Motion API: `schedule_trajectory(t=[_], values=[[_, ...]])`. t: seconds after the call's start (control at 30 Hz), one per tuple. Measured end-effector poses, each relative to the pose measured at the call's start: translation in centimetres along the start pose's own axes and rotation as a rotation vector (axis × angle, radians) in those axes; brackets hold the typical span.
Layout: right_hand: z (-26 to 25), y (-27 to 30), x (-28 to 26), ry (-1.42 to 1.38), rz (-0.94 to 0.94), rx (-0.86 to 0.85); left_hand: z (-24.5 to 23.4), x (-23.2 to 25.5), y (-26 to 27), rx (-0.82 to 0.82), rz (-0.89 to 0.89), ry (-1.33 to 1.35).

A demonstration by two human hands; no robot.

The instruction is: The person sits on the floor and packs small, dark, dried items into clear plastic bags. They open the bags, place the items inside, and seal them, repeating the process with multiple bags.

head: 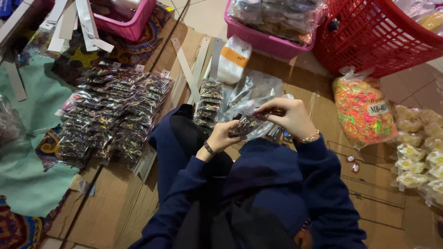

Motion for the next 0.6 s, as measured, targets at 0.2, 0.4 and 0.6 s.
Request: schedule_trajectory(t=[0.2,0.4,0.6], values=[[2.5,-1.2,5.5,0.42,-0.066,-0.288,1.1,-1.7,-0.1,-0.039,-0.001,0.012],[3.7,-2.3,8.4,0.605,-0.016,-0.396,2.5,-4.8,-0.2,-0.045,-0.022,0.005],[4.1,-2.2,6.3,0.555,-0.019,-0.457,3.3,-6.4,0.4,-0.095,-0.042,0.062]])
Point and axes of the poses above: each hand's wrist, its own y-axis away from the middle knuckle, its own z-axis out of the palm, x = y × z, the point moved 6 cm from there along -y, towards the middle knuckle, and after that the axes turned 8 degrees about x, right-handed, at the moved point
